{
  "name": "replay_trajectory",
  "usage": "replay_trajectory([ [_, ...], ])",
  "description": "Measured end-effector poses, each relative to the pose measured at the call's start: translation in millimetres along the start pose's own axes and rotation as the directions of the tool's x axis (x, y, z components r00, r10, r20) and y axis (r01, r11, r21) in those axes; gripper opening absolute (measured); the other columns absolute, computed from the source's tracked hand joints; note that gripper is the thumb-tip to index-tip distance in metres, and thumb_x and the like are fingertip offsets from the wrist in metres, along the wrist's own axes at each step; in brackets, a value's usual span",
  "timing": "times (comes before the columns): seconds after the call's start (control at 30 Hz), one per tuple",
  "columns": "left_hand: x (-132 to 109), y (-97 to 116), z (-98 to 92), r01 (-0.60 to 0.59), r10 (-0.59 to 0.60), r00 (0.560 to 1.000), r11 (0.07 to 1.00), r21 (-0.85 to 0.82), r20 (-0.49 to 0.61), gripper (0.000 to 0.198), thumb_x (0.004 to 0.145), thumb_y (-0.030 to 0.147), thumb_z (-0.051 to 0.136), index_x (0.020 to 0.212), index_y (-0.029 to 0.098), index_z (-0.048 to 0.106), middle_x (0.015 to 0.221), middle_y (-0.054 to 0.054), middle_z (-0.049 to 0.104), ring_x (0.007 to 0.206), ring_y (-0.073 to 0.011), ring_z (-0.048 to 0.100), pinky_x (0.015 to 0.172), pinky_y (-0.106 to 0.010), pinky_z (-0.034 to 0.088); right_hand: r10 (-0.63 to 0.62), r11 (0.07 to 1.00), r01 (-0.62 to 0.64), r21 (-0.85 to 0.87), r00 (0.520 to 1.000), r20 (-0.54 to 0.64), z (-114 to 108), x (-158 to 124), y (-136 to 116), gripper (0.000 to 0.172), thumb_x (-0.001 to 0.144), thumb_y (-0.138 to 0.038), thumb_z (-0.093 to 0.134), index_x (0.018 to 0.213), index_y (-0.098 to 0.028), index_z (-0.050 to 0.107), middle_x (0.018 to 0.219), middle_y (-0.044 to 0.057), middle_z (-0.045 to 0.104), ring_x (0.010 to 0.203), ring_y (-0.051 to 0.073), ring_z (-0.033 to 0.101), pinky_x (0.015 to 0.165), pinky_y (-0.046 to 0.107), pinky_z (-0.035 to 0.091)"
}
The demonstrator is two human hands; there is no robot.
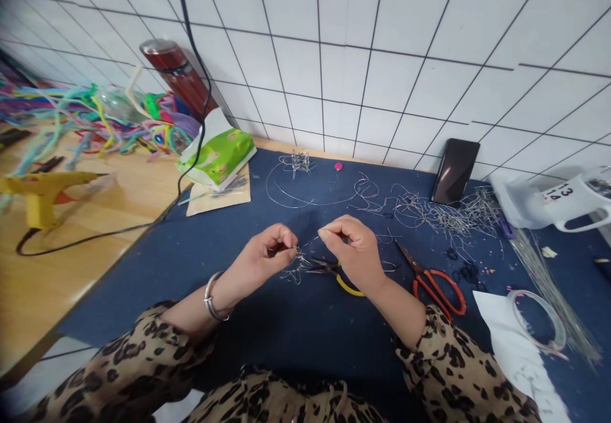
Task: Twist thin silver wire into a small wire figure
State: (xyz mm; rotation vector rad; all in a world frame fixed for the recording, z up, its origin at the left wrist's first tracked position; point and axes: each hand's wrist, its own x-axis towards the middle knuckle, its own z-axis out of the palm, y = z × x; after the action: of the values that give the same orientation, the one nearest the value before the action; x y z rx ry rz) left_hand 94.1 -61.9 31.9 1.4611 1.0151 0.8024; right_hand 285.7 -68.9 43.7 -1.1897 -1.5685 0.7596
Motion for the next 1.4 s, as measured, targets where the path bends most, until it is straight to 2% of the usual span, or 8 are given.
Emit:
replay_trajectory([
  [0.33,0,-2,-3.2,-0.06,0.06,0.998,0.997,0.049,0.007,0.013,0.077,0.014,0.053,0.09,0.017,0.054,0.072,0.002,0.049,0.06,-0.0085,0.042,0.056,-0.021,0.035,-0.016,1.0,0.016,-0.017,1.0,0.004,-11,3,-8,0.015,0.083,-0.023,0.056,0.07,-0.019,0.06,0.072,0.0,0.057,0.069,0.013,0.053,0.067,0.028,0.042],
  [0.47,-1,-1,-3.4,-0.188,0.184,0.982,0.969,0.163,0.039,0.027,0.079,0.014,0.051,0.101,0.02,0.064,0.078,-0.002,0.054,0.066,-0.0112,0.047,0.062,-0.024,0.038,-0.034,0.999,0.036,-0.038,0.999,0.037,-11,2,-11,0.014,0.083,-0.021,0.056,0.07,-0.018,0.06,0.073,0.0,0.057,0.069,0.013,0.052,0.067,0.028,0.042],
  [0.8,-5,-2,2.5,-0.349,0.328,0.936,0.916,0.198,0.131,0.017,0.081,0.021,0.054,0.091,0.019,0.068,0.08,-0.005,0.059,0.073,-0.014,0.054,0.069,-0.027,0.043,0.033,0.997,-0.02,-0.071,0.98,0.198,4,-21,-13,0.012,0.083,-0.022,0.055,0.074,-0.017,0.062,0.074,0.0,0.058,0.069,0.011,0.052,0.066,0.025,0.041],
  [0.9,-9,-3,5.6,-0.434,0.385,0.896,0.863,0.259,0.22,0.017,0.082,0.02,0.051,0.088,0.019,0.067,0.079,-0.005,0.059,0.072,-0.0139,0.054,0.067,-0.026,0.043,0.107,0.991,-0.088,-0.102,0.975,0.193,1,-41,-15,0.012,0.083,-0.021,0.053,0.075,-0.017,0.06,0.073,0.0,0.057,0.069,0.011,0.052,0.066,0.024,0.041],
  [0.97,-13,-4,9.7,-0.52,0.432,0.849,0.788,0.33,0.305,0.018,0.081,0.019,0.05,0.09,0.019,0.066,0.081,-0.006,0.06,0.075,-0.0153,0.054,0.07,-0.028,0.043,0.15,0.982,-0.126,-0.138,0.971,0.187,-1,-58,-16,0.01,0.082,-0.019,0.052,0.075,-0.017,0.059,0.072,-0.001,0.056,0.067,0.01,0.051,0.064,0.023,0.04],
  [1.17,-28,-2,25.7,-0.739,0.454,0.673,0.448,0.503,0.584,0.019,0.081,0.017,0.046,0.082,0.019,0.065,0.078,-0.006,0.059,0.073,-0.0166,0.05,0.07,-0.032,0.037,0.129,0.969,-0.06,-0.242,0.951,0.281,-8,-99,-8,0.008,0.077,-0.013,0.052,0.071,-0.018,0.05,0.065,-0.003,0.049,0.061,0.01,0.046,0.058,0.021,0.038],
  [1.27,-32,-1,29.9,-0.774,0.418,0.633,0.365,0.518,0.652,0.016,0.081,0.017,0.046,0.077,0.017,0.062,0.077,-0.006,0.058,0.072,-0.0172,0.048,0.067,-0.033,0.035,0.084,0.969,0.01,-0.247,0.927,0.366,-10,-104,0,0.007,0.076,-0.012,0.05,0.073,-0.018,0.048,0.066,-0.003,0.049,0.061,0.01,0.045,0.057,0.021,0.037],
  [1.4,-34,0,31.8,-0.778,0.382,0.627,0.348,0.522,0.679,0.015,0.079,0.016,0.048,0.085,0.018,0.062,0.077,-0.006,0.059,0.071,-0.0184,0.048,0.065,-0.035,0.034,-0.007,0.968,0.128,-0.218,0.874,0.485,-13,-100,11,0.007,0.074,-0.012,0.045,0.073,-0.019,0.046,0.068,-0.001,0.049,0.061,0.011,0.044,0.058,0.023,0.037],
])
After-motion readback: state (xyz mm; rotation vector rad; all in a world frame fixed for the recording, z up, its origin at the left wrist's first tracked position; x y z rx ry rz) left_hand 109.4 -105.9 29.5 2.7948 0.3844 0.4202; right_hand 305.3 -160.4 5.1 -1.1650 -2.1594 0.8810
